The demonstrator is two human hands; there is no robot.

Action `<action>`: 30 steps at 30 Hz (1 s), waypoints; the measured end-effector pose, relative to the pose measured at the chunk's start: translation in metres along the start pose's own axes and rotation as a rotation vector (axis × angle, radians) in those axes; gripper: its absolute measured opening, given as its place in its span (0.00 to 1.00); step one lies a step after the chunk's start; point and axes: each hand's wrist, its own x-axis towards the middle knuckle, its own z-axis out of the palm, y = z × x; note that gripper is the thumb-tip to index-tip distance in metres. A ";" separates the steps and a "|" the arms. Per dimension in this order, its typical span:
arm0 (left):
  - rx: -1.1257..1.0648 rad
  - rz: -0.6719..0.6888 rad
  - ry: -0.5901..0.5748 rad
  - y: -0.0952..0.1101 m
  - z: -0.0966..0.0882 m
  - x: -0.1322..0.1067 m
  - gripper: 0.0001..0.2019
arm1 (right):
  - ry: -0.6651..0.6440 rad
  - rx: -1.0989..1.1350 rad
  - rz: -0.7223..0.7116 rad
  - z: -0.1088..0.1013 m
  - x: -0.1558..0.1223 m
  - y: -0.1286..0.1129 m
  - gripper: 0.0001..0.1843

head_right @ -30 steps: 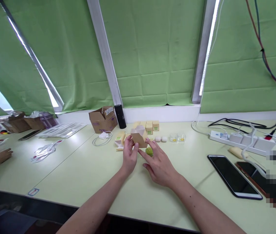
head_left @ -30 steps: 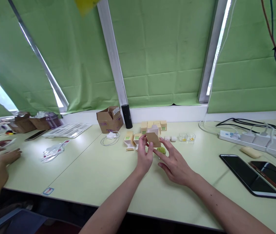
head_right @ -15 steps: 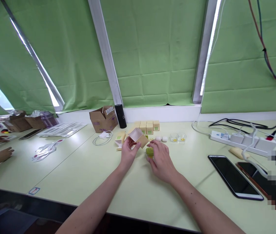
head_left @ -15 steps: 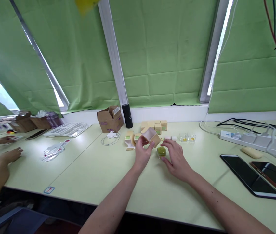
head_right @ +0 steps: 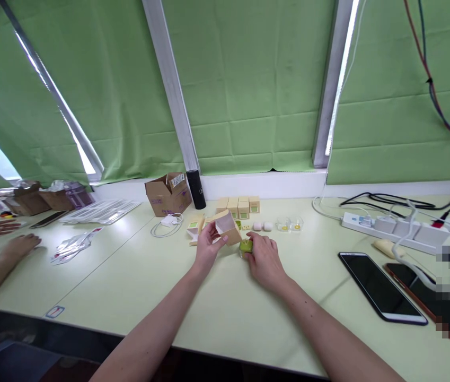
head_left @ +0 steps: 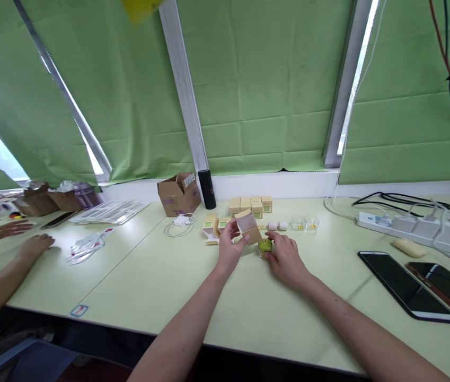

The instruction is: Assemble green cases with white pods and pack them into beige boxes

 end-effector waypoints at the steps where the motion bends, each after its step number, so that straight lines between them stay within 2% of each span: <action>1: 0.009 -0.009 0.002 -0.001 -0.001 0.001 0.29 | 0.005 -0.010 0.015 -0.001 0.000 0.003 0.28; 4: -0.002 -0.068 -0.036 -0.005 -0.002 0.005 0.29 | 0.022 -0.025 0.065 -0.005 0.002 0.015 0.28; 8: -0.010 -0.205 -0.208 -0.010 0.000 0.004 0.27 | 0.036 -0.008 0.104 -0.010 0.003 0.024 0.27; 11: 0.030 -0.224 -0.279 -0.014 0.001 0.001 0.27 | 0.040 0.014 0.132 -0.013 0.005 0.026 0.26; 15: 0.079 -0.174 -0.299 -0.012 -0.001 -0.002 0.27 | 0.058 0.021 0.167 -0.015 0.006 0.026 0.28; 20: 0.151 -0.089 -0.288 0.000 -0.004 -0.003 0.30 | 0.120 0.104 0.170 -0.020 0.007 0.025 0.30; 24: 0.110 0.048 -0.193 0.007 -0.004 -0.003 0.18 | 0.168 0.188 0.149 -0.024 0.009 0.025 0.28; 30: 0.154 0.153 -0.207 0.015 -0.004 -0.006 0.01 | 0.141 0.180 0.104 -0.021 0.007 0.024 0.28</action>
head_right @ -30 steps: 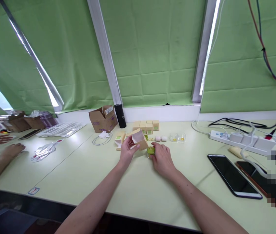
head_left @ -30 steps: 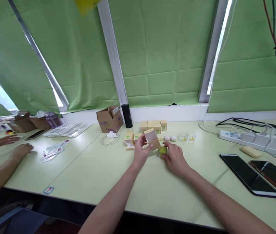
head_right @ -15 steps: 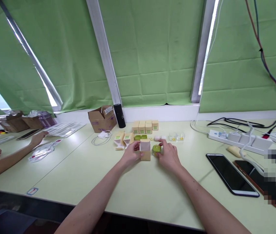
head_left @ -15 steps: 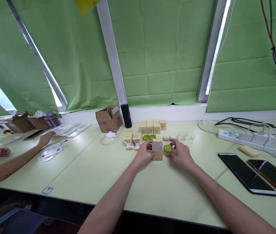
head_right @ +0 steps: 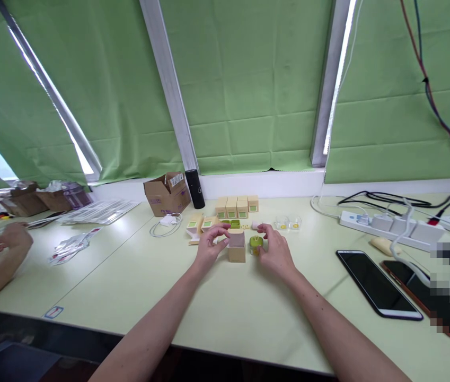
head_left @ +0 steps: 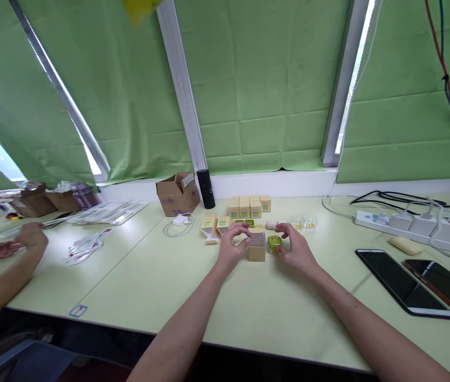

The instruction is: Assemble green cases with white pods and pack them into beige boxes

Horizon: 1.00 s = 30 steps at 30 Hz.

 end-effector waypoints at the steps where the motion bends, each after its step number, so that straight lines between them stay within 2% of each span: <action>1: 0.005 -0.005 -0.005 0.001 0.001 0.000 0.02 | -0.007 -0.017 -0.007 0.001 -0.001 0.000 0.27; 6: 0.034 -0.095 0.041 -0.002 0.007 -0.001 0.04 | -0.010 -0.079 -0.034 0.004 -0.003 0.000 0.25; 10: -0.011 -0.127 0.091 -0.008 0.010 0.000 0.09 | -0.036 -0.097 -0.028 0.003 -0.003 0.001 0.27; 16: -0.115 -0.190 0.073 -0.012 0.009 0.002 0.14 | -0.060 -0.028 0.020 0.006 -0.004 0.003 0.25; 20: -0.209 -0.231 0.062 -0.013 0.008 0.003 0.17 | 0.012 0.069 0.074 0.003 -0.001 0.000 0.22; 23: -0.257 -0.256 0.059 -0.013 0.008 0.003 0.18 | 0.121 0.161 0.095 -0.003 0.003 -0.006 0.23; 27: -0.327 -0.285 0.051 -0.016 0.009 0.002 0.20 | 0.261 0.350 0.067 -0.013 0.005 -0.016 0.25; 30: -0.374 -0.304 0.031 -0.017 0.012 0.001 0.22 | 0.287 0.505 0.040 -0.016 0.005 -0.023 0.24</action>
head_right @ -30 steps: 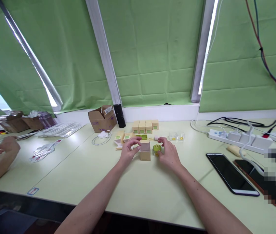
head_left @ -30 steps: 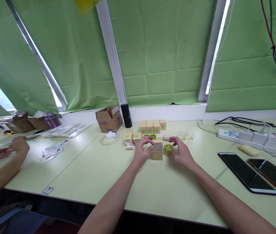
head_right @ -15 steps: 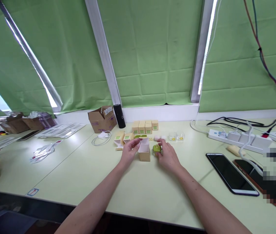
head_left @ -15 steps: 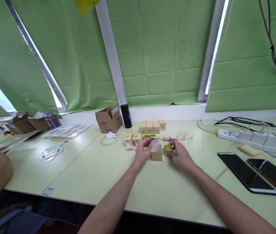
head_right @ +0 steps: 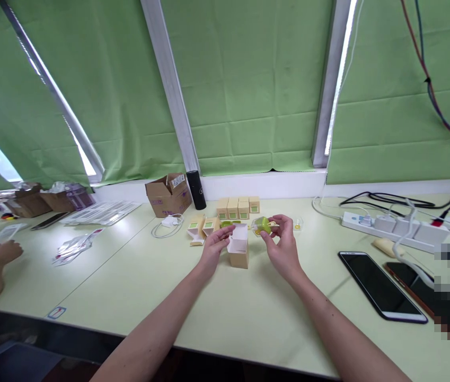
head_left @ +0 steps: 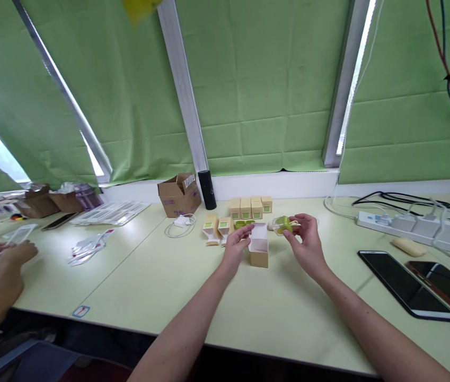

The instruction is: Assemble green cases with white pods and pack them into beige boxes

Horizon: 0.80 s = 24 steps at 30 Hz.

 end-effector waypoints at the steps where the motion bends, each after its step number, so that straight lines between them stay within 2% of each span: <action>1: -0.007 -0.004 -0.003 -0.001 0.001 0.000 0.22 | -0.005 0.041 -0.001 0.001 -0.001 -0.002 0.24; 6: -0.030 0.000 -0.013 -0.004 0.003 -0.001 0.24 | -0.069 0.172 -0.005 0.010 -0.010 -0.012 0.24; 13: -0.101 -0.030 -0.029 -0.004 0.006 -0.002 0.25 | -0.205 0.245 0.033 0.022 -0.020 -0.016 0.22; 24: -0.128 -0.085 0.033 0.001 0.006 -0.003 0.29 | -0.105 0.169 0.090 0.010 -0.011 -0.013 0.25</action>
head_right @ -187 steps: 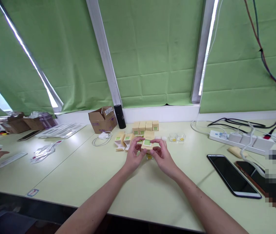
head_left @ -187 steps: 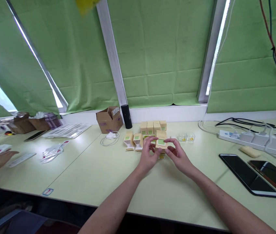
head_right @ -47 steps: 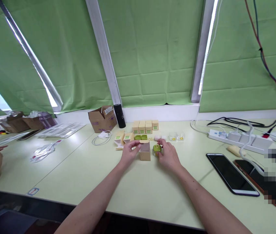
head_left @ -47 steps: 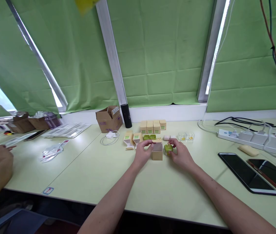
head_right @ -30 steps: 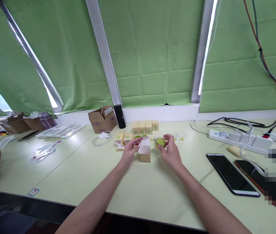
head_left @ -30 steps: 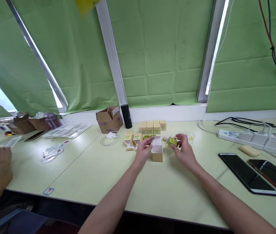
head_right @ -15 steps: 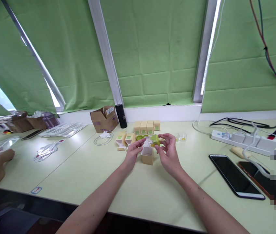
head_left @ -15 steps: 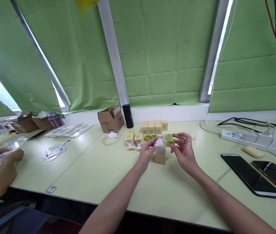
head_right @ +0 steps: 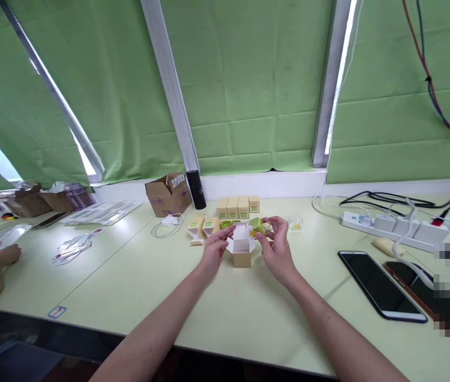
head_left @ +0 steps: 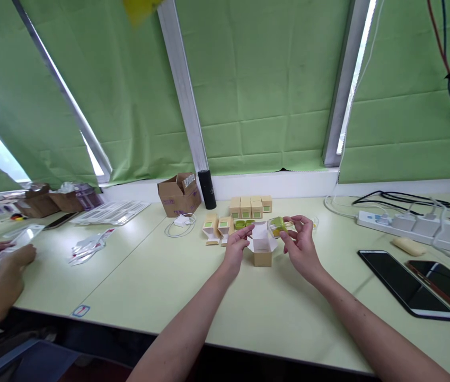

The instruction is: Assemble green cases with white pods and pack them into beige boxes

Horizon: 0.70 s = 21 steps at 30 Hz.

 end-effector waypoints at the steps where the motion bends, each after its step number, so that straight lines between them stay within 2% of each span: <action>1: 0.000 -0.005 0.004 0.000 0.000 0.000 0.29 | 0.007 -0.010 0.009 -0.001 0.001 0.001 0.26; 7: -0.053 -0.029 0.020 -0.002 0.000 0.002 0.30 | -0.018 -0.116 0.032 -0.006 0.002 0.007 0.24; 13: -0.078 -0.024 0.010 -0.006 -0.001 0.004 0.32 | -0.101 -0.360 -0.061 -0.005 -0.001 0.008 0.17; 21: -0.059 -0.043 0.010 -0.004 -0.001 0.003 0.34 | -0.167 -0.468 -0.139 0.001 -0.008 0.004 0.19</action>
